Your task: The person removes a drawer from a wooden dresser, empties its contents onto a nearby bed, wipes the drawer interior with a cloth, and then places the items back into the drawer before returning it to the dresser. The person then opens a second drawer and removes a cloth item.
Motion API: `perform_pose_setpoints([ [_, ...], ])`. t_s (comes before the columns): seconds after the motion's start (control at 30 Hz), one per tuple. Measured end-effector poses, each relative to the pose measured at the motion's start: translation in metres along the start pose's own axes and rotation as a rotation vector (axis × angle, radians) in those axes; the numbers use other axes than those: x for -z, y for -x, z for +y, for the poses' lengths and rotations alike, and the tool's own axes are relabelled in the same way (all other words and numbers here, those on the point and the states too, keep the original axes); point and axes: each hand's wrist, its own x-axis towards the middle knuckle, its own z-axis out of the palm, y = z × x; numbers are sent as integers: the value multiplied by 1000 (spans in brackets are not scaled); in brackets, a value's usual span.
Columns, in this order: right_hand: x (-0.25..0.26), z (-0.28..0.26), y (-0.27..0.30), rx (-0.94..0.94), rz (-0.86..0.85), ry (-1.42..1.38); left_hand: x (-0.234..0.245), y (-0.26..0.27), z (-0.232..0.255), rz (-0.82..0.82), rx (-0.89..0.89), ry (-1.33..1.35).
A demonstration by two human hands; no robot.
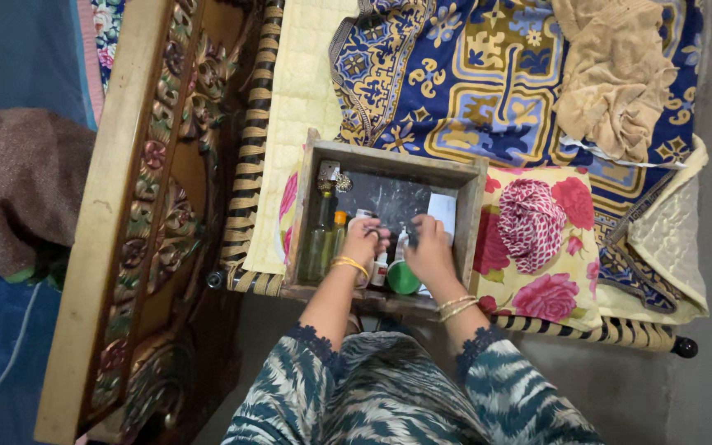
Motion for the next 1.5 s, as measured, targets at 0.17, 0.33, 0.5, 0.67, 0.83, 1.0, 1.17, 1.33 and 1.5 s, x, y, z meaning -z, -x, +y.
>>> perform_pose_setpoints([
  [0.17, -47, 10, -51, -462, -333, -1150, 18, -1, 42, 74, 55, 358],
  [0.33, -64, 2, -77, -750, -333, -1227, 29, -11, 70, 198, 3, 555],
  [0.5, -72, -21, -92, -690, -307, -1253, 35, -36, 70, 274, 19, 620],
  [0.67, -94, -15, -109, -834, -203, -1120, 33, -77, 59, 333, -2, 668],
  [0.83, -120, 6, -132, -767, -226, -1314, 29, -110, 51, 181, -165, 776],
  [1.0, -124, 10, -129, -728, -276, -1277, 25, -88, 61, 240, -209, 725],
  [1.17, -105, -7, -112, -687, -360, -1259, 13, -60, 84, 182, -187, 680],
  [1.33, -91, -23, -108, -664, -412, -1111, 16, -55, 86, 187, -104, 586],
  [1.5, -77, -23, -93, -590, -385, -1105, 29, -54, 90, 138, -165, 463],
])
